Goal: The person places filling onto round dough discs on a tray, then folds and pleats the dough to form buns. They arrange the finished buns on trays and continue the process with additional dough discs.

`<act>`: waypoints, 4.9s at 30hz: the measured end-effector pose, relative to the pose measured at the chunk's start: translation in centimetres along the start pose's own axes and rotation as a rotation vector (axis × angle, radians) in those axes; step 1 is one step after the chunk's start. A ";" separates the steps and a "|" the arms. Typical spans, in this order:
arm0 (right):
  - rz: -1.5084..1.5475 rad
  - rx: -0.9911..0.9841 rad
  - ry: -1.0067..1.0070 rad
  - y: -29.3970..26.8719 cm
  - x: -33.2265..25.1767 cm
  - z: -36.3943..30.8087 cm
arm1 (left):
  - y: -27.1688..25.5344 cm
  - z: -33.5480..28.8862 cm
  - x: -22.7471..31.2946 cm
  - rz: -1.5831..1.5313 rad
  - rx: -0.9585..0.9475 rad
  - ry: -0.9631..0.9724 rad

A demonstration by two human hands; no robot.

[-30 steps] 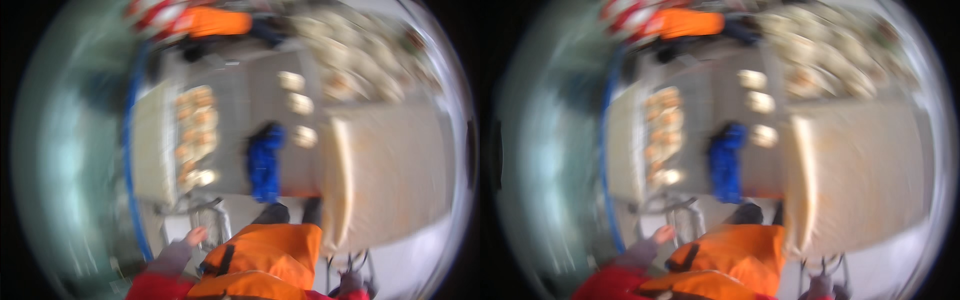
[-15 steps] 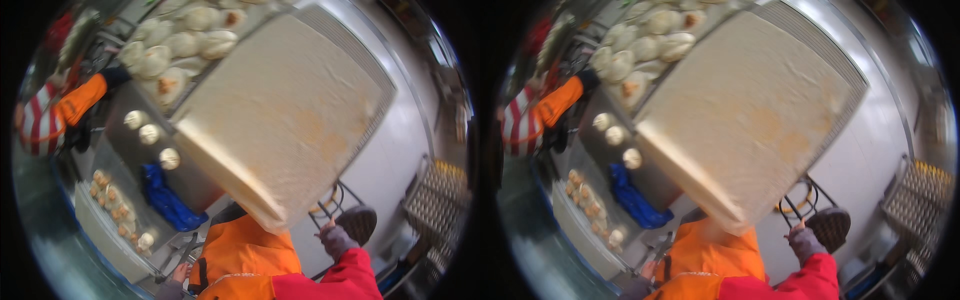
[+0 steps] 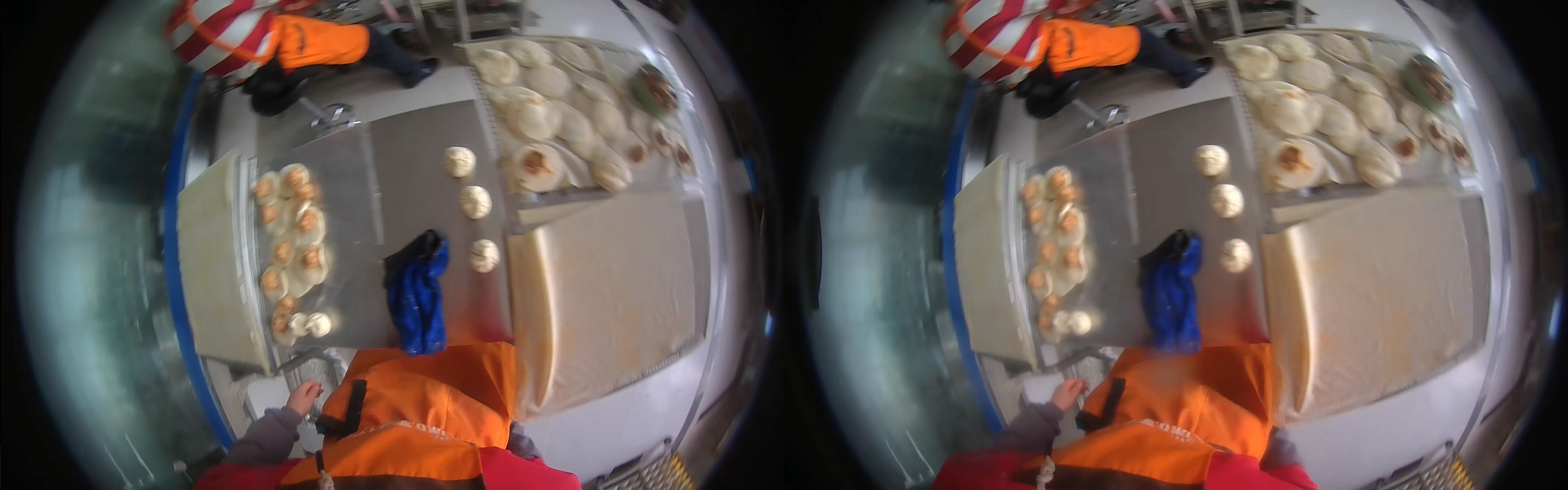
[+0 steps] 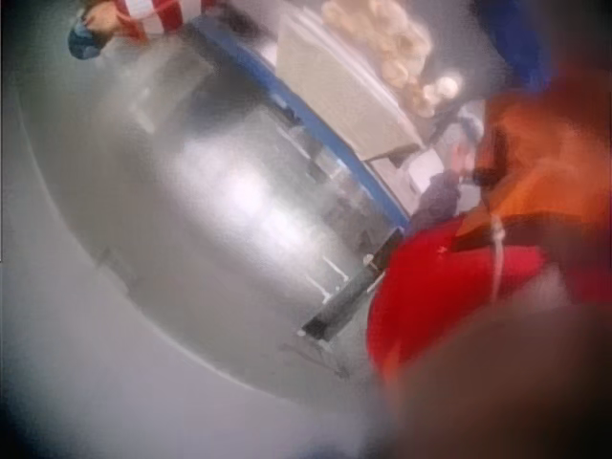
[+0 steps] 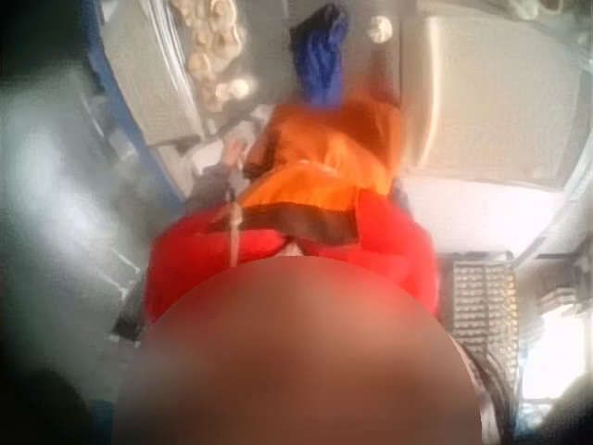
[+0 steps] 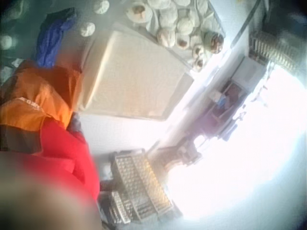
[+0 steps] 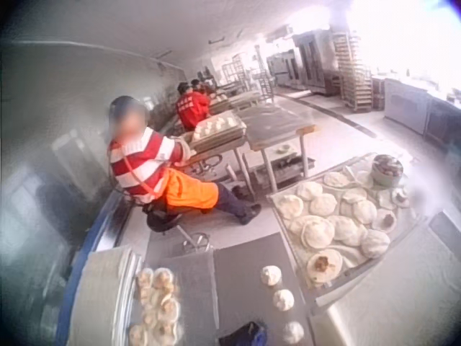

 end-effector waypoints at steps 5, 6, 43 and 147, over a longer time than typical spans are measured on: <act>-0.058 -0.064 0.046 2.8 1.2 -0.9 | -0.6 -2.9 -0.1 -0.092 0.063 -0.135; -0.067 -0.068 0.046 3.2 1.5 -1.0 | -0.8 -3.1 0.8 -0.050 0.088 -0.091; 0.283 -0.679 -1.103 18.1 -42.5 -16.0 | 3.5 -7.3 29.9 -0.294 -0.198 1.283; 0.641 1.009 -1.009 -33.5 -18.0 -7.0 | 32.7 -8.6 48.9 0.542 -0.308 1.014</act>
Point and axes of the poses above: each hand's wrist, its own z-axis towards the middle knuckle, its own y-axis out of the palm, x = y × z, the point moved 7 cm from there along z, towards the middle knuckle, and after that the axes turned 12 degrees about -y, right-handed, at the moved point
